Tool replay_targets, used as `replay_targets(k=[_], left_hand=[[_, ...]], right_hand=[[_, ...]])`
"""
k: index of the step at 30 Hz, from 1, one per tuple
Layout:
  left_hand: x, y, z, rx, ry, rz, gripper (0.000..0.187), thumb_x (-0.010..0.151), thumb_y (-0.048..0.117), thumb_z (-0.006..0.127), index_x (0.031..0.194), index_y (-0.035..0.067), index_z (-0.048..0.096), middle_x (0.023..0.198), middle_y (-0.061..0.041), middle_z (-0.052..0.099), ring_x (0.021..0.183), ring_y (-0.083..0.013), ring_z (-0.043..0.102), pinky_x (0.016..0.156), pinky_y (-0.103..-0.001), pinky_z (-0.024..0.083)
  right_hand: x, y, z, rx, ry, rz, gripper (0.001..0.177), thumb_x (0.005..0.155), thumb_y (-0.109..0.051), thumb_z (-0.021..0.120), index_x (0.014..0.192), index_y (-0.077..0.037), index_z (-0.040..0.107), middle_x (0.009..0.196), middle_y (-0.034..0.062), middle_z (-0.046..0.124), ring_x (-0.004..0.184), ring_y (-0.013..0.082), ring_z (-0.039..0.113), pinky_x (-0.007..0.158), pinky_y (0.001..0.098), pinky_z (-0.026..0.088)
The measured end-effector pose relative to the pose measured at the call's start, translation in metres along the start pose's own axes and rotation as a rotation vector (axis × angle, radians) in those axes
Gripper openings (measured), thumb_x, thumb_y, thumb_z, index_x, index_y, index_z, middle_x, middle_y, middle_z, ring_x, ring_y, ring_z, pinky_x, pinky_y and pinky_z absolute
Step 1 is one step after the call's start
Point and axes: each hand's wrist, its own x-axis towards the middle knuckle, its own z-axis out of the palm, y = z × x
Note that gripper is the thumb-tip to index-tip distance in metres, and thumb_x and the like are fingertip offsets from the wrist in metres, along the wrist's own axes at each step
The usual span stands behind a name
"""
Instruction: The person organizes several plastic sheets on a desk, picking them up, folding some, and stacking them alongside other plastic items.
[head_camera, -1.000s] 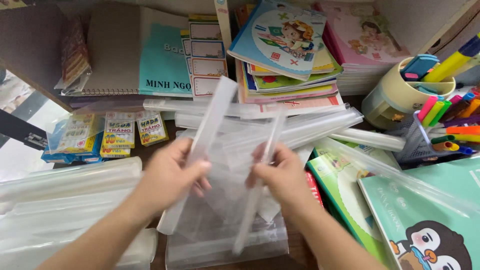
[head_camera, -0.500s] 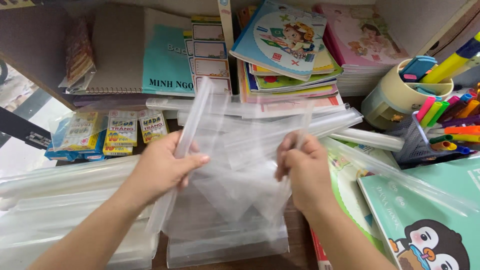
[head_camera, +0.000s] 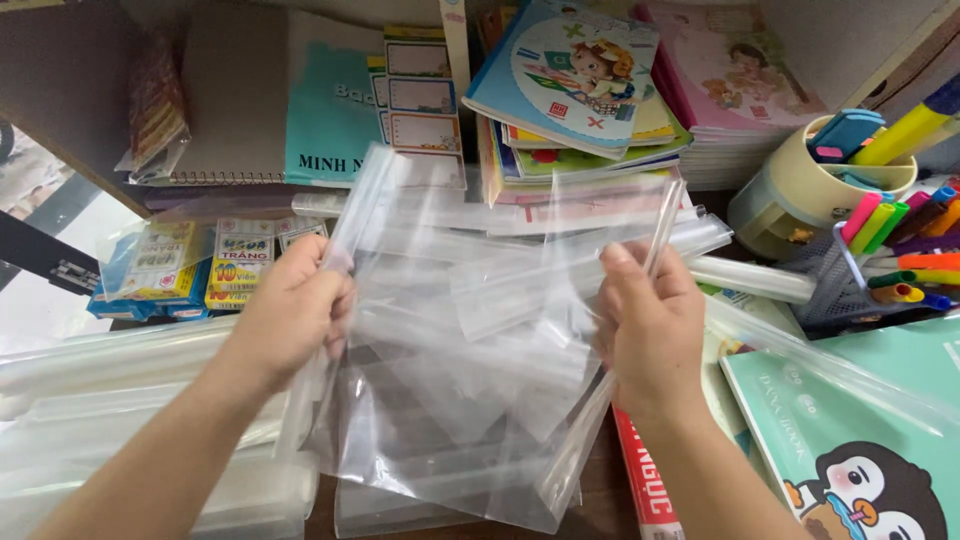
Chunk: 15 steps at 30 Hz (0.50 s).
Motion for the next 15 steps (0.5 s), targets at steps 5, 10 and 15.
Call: replay_targets(k=[5,10,15], left_hand=[[-0.016,0.033,0.007,0.411,0.176,-0.047,0.026,0.089,0.027,0.076,0.100,0.006,0.064,0.075,-0.005,0.064,0.055,-0.0122,0.054,0.045,-0.030,0.043],[-0.010,0.057,-0.019,0.514,0.193,0.025,0.023,0.087,0.025,0.076,0.098,0.006,0.072,0.073,-0.005,0.069,0.056,-0.0122,0.058,0.051,-0.029,0.047],[0.004,0.066,-0.053,0.524,0.208,0.073,0.025,0.098,0.025,0.066,0.098,0.000,0.070,0.078,-0.005,0.070,0.064,-0.0132,0.065,0.060,-0.029,0.054]], right_hand=[[0.008,0.012,-0.012,-0.088,-0.018,0.146,0.017,0.092,-0.019,0.072,0.090,-0.009,0.059,0.062,-0.0036,0.050,0.044,0.0086,0.041,0.039,0.0277,0.033],[0.004,0.015,-0.042,-0.327,-0.186,0.300,0.008,0.084,-0.010,0.073,0.085,-0.004,0.067,0.069,0.0081,0.070,0.056,0.0162,0.065,0.050,0.0310,0.051],[-0.012,0.009,-0.065,-0.241,-0.406,0.416,0.008,0.083,-0.008,0.070,0.081,-0.001,0.067,0.070,0.0182,0.075,0.052,0.0206,0.067,0.051,0.0323,0.054]])
